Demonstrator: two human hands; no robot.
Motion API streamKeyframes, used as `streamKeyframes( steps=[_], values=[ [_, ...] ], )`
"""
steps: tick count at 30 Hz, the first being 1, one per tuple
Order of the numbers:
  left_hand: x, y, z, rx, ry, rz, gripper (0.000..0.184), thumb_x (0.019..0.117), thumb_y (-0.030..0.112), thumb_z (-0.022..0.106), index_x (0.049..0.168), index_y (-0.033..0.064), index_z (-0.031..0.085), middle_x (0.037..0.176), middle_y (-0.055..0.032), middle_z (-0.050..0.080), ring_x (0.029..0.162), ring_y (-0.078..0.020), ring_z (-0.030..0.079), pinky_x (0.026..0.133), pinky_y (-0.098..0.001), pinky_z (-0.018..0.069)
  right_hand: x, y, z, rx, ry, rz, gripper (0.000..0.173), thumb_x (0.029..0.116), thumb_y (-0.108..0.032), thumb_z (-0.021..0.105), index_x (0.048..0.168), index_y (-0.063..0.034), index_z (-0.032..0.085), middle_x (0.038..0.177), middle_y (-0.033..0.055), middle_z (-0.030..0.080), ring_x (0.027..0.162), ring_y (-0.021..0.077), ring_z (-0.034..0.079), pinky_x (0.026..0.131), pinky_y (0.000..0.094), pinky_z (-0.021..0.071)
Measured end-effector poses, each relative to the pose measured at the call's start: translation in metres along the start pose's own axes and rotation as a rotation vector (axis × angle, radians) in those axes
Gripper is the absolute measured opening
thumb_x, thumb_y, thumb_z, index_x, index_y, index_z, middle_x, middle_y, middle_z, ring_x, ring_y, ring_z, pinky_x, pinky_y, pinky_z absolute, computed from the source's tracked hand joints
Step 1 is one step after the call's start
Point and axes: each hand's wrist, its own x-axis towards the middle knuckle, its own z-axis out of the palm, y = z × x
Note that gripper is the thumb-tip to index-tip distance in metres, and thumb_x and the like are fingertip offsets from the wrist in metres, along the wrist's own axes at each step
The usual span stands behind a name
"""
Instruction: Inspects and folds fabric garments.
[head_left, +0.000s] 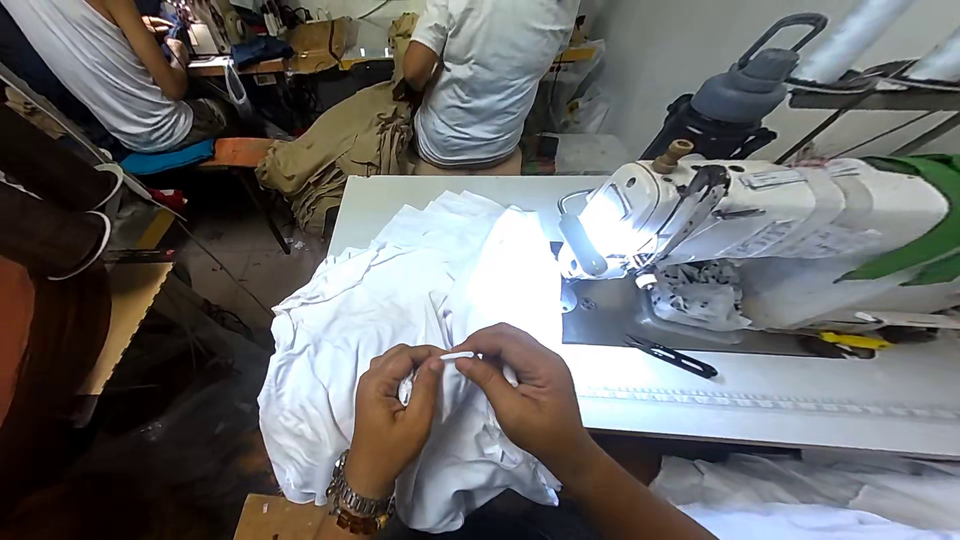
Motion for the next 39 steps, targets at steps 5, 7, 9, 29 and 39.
streamKeyframes(
  steps=[5,7,9,29,39],
  values=[
    [0.003,-0.001,0.000,-0.075,-0.026,-0.008,0.016,0.0920,0.032,0.074,0.100,0.0192,0.079,0.084,0.0106,0.071,0.081,-0.0016,0.064,0.081,-0.0245,0.0525,-0.001,0.003,-0.004,0.016,0.004,-0.110,0.010,0.0956,-0.008,0.064,0.099,-0.0031,0.072,0.095,0.0013,0.069,0.089,0.0023,0.064,0.080,0.0148,0.0551],
    [0.003,-0.001,0.000,-0.067,-0.029,0.003,0.016,0.0904,0.032,0.075,0.100,0.0193,0.079,0.081,0.0113,0.070,0.078,-0.0005,0.062,0.080,-0.0254,0.0494,-0.001,0.003,-0.005,0.013,-0.001,-0.133,0.010,0.0951,-0.007,0.065,0.099,-0.0031,0.073,0.096,0.0019,0.069,0.091,0.0033,0.065,0.081,0.0153,0.0556],
    [0.004,-0.001,0.002,-0.064,-0.016,0.010,0.012,0.0907,0.028,0.074,0.097,0.0187,0.079,0.080,0.0110,0.070,0.078,-0.0004,0.062,0.080,-0.0256,0.0495,-0.001,0.003,-0.006,-0.007,-0.008,-0.096,0.011,0.0949,-0.009,0.065,0.099,-0.0038,0.074,0.094,0.0006,0.069,0.089,0.0020,0.065,0.079,0.0143,0.0551],
    [-0.004,-0.006,0.013,-0.261,0.093,-0.159,0.005,0.0927,0.015,0.070,0.096,0.0123,0.074,0.072,0.0066,0.064,0.061,-0.0009,0.058,0.057,-0.0161,0.0515,0.003,-0.012,-0.002,0.101,0.017,0.165,0.044,0.0918,-0.003,0.066,0.136,-0.0020,0.064,0.106,0.0042,0.071,0.094,0.0078,0.069,0.084,0.0219,0.0593],
    [-0.005,-0.006,0.015,-0.186,0.100,-0.113,0.008,0.0907,0.012,0.068,0.092,0.0109,0.075,0.080,0.0044,0.071,0.072,-0.0026,0.066,0.066,-0.0194,0.0563,-0.002,-0.008,0.003,0.090,0.062,0.109,0.038,0.0883,-0.001,0.070,0.126,0.0008,0.069,0.097,0.0036,0.075,0.088,0.0084,0.073,0.080,0.0220,0.0623]
  ],
)
